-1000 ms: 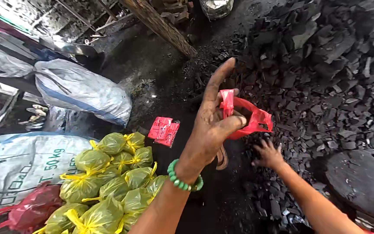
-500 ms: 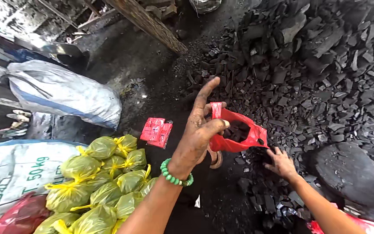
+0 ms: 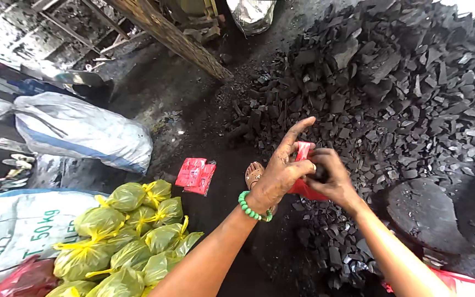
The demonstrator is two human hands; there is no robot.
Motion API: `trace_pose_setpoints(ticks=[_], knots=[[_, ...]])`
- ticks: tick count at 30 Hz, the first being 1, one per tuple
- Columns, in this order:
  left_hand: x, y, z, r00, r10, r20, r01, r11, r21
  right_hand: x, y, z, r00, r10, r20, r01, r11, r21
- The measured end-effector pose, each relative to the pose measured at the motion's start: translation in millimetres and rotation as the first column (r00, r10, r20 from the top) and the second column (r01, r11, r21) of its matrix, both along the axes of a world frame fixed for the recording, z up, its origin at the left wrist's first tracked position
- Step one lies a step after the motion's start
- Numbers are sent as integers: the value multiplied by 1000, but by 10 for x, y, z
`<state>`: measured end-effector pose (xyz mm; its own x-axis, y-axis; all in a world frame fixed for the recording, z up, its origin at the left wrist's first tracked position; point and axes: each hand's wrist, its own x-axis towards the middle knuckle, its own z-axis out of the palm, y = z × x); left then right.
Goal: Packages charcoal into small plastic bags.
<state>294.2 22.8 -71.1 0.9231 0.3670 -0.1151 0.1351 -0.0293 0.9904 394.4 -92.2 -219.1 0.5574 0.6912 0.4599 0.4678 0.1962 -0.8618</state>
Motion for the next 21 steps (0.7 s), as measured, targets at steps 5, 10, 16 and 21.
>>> trace_pose_setpoints(ticks=[5,10,16,21], knots=[[-108,109,-27,995,80,-59,-86,990,-114,161,110,130,894,445,54,-325,727,-605],[-234,226,49,987,157,-36,-160,981,-108,641,-134,-93,879,65,-473,-108,992,-64],[-316,269,152,988,152,11,-152,988,-4,355,-278,-1492,995,-95,-23,24,464,-885],[-325,359,106,974,228,15,-228,972,47,-136,-466,-1591,985,159,66,16,297,-955]])
